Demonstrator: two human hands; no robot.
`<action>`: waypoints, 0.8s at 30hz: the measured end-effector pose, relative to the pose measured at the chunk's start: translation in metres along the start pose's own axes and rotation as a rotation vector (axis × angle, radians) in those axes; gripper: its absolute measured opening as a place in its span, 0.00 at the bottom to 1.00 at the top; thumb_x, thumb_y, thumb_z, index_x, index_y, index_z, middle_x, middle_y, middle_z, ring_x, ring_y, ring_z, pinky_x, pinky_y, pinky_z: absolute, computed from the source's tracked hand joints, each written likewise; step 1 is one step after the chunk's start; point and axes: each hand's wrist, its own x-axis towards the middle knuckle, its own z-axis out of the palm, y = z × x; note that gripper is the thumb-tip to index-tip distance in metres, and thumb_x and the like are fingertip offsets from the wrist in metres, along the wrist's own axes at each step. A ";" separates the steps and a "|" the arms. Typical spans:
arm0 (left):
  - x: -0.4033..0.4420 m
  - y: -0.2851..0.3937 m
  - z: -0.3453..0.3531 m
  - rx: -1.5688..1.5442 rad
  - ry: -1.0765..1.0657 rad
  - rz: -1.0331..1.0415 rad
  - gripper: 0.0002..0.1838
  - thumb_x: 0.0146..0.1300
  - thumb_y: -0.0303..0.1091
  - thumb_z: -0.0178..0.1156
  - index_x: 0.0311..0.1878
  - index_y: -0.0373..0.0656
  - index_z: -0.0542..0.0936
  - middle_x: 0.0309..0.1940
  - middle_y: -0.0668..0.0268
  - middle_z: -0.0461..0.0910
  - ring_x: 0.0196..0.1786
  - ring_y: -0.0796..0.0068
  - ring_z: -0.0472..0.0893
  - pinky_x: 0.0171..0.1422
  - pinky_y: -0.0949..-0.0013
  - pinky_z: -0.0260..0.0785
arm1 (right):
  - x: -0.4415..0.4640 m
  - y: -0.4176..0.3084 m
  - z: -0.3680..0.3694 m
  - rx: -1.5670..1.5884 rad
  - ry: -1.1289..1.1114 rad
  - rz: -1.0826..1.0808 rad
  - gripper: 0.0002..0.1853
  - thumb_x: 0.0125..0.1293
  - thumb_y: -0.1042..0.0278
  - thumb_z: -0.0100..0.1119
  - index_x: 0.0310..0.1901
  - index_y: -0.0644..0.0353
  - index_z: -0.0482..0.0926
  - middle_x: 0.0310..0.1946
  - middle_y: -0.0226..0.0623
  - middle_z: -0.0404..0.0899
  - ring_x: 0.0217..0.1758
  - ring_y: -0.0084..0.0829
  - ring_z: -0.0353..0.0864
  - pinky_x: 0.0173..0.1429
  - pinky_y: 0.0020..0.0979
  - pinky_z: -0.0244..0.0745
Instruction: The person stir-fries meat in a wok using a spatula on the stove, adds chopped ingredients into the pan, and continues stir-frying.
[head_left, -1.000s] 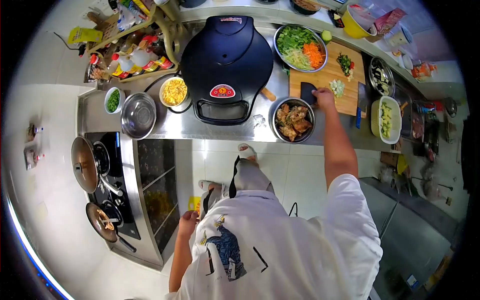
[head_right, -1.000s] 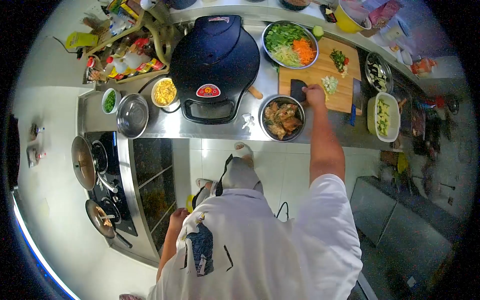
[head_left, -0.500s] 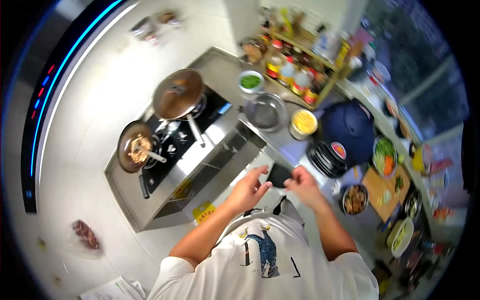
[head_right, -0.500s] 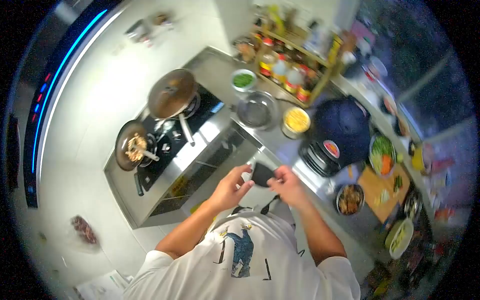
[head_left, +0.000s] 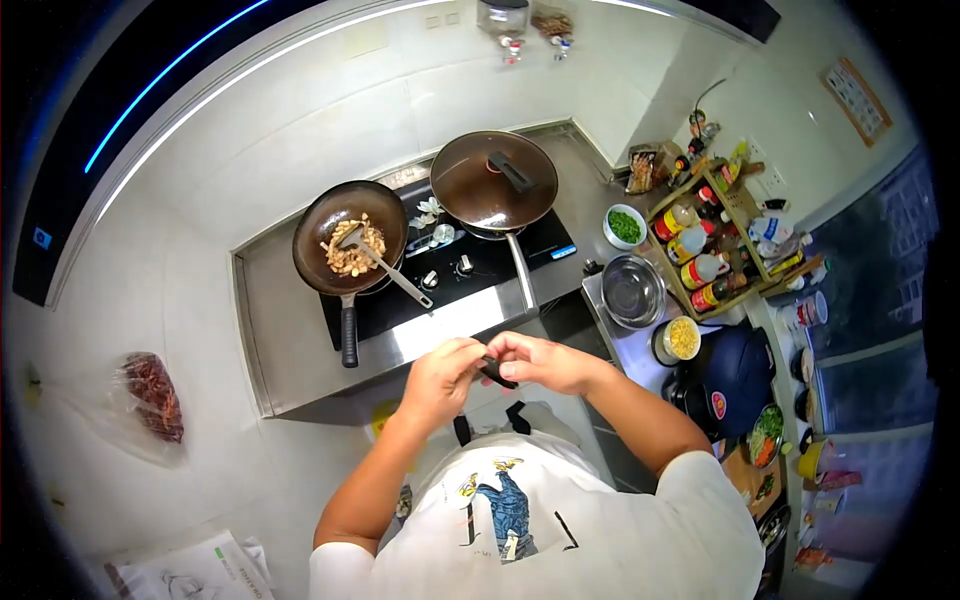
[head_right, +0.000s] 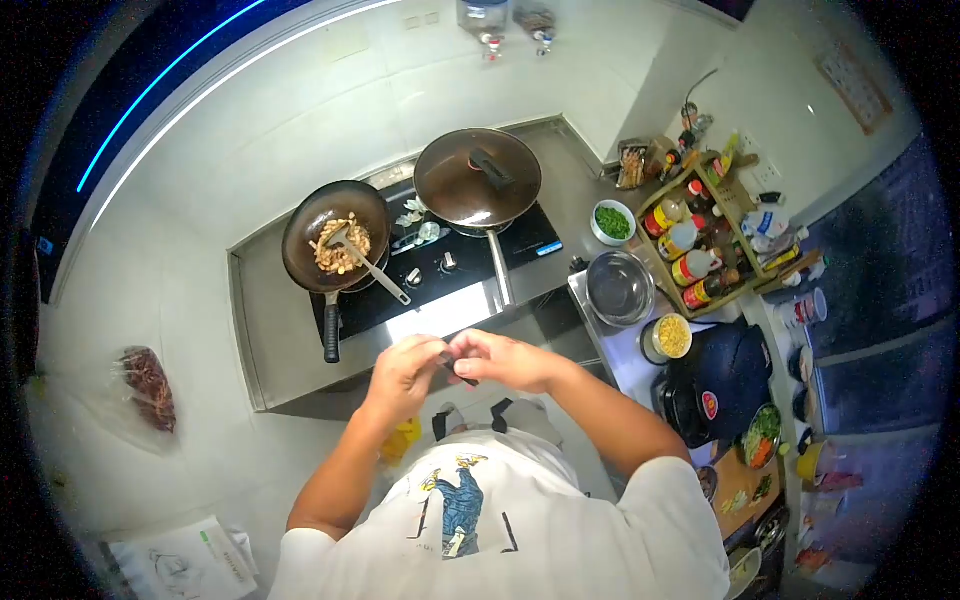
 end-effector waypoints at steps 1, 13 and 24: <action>0.003 -0.004 -0.005 0.021 0.046 0.032 0.15 0.50 0.15 0.58 0.42 0.40 0.79 0.37 0.60 0.80 0.39 0.61 0.80 0.43 0.66 0.74 | 0.009 -0.007 0.000 -0.012 0.010 0.003 0.20 0.68 0.60 0.54 0.56 0.61 0.67 0.50 0.34 0.72 0.50 0.24 0.73 0.57 0.29 0.67; -0.023 -0.039 0.036 0.169 0.443 -0.491 0.13 0.59 0.31 0.62 0.46 0.35 0.78 0.38 0.57 0.78 0.37 0.64 0.80 0.45 0.68 0.72 | 0.097 -0.242 -0.277 -0.991 0.748 -0.367 0.38 0.55 0.41 0.64 0.61 0.60 0.70 0.53 0.43 0.76 0.57 0.35 0.74 0.60 0.34 0.69; -0.304 -0.100 0.208 -0.476 0.975 -1.530 0.05 0.63 0.30 0.57 0.37 0.39 0.78 0.26 0.61 0.78 0.24 0.72 0.77 0.25 0.71 0.69 | 0.182 -0.383 -0.489 -1.419 0.954 -0.380 0.33 0.57 0.43 0.62 0.58 0.58 0.73 0.55 0.43 0.75 0.59 0.39 0.72 0.63 0.35 0.65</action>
